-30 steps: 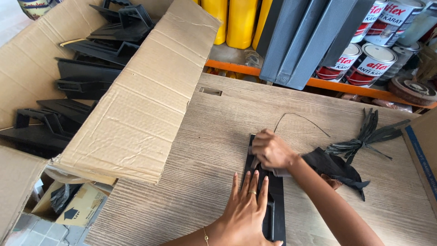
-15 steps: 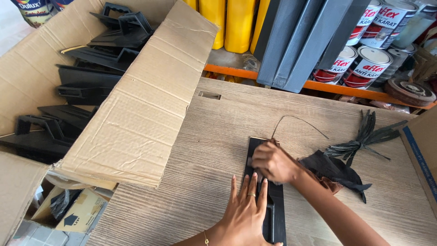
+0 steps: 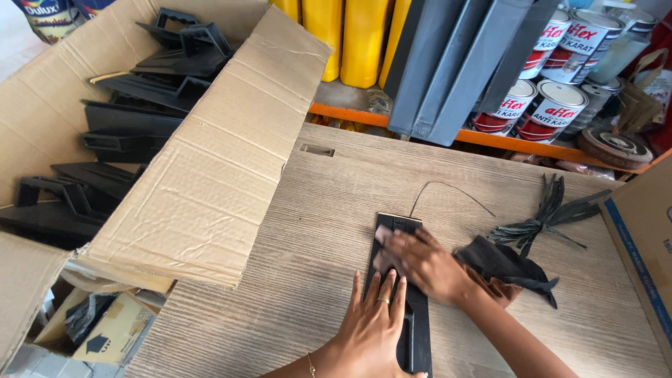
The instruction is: Assembling a fabric cover onto a plastic strip by folding and pressing the material into place.
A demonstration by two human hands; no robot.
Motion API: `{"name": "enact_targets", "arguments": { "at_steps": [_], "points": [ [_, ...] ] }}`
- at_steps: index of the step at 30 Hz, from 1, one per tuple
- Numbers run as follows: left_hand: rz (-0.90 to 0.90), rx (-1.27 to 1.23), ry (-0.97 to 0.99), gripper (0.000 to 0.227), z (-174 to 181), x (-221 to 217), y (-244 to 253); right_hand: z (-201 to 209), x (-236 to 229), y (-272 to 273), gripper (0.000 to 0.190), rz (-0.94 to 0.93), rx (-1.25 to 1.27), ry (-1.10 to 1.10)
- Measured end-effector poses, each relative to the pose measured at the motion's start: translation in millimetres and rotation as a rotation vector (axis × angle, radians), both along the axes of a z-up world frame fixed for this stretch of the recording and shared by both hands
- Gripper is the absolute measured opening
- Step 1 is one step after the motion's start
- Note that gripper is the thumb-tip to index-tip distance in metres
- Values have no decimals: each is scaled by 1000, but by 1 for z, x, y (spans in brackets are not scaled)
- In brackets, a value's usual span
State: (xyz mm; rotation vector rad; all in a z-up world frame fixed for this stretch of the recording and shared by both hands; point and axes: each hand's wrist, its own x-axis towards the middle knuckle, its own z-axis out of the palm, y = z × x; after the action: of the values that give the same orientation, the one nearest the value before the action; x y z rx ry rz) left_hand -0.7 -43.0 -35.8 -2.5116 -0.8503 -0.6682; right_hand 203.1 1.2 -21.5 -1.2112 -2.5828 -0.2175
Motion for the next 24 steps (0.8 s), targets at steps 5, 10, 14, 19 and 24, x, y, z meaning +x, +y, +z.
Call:
{"name": "enact_targets", "arguments": {
  "at_steps": [5, 10, 14, 19, 24],
  "points": [
    [24, 85, 13, 184, 8, -4, 0, -19, 16, 41, 47, -262, -3, -12],
    [23, 63, 11, 182, 5, -4, -1, -15, 13, 30, 48, -281, 35, -20],
    [8, 7, -3, 171, 1, -1, 2, -1, 0, -3, 46, -171, -6, 29],
    [14, 28, 8, 171, 0, 1, 4, 11, -13, -41, 40, -1, -27, 184],
    [1, 52, 38, 196, -9, 1, 6, 8, -14, -55, 40, 5, -1, 157]
  ]
}}
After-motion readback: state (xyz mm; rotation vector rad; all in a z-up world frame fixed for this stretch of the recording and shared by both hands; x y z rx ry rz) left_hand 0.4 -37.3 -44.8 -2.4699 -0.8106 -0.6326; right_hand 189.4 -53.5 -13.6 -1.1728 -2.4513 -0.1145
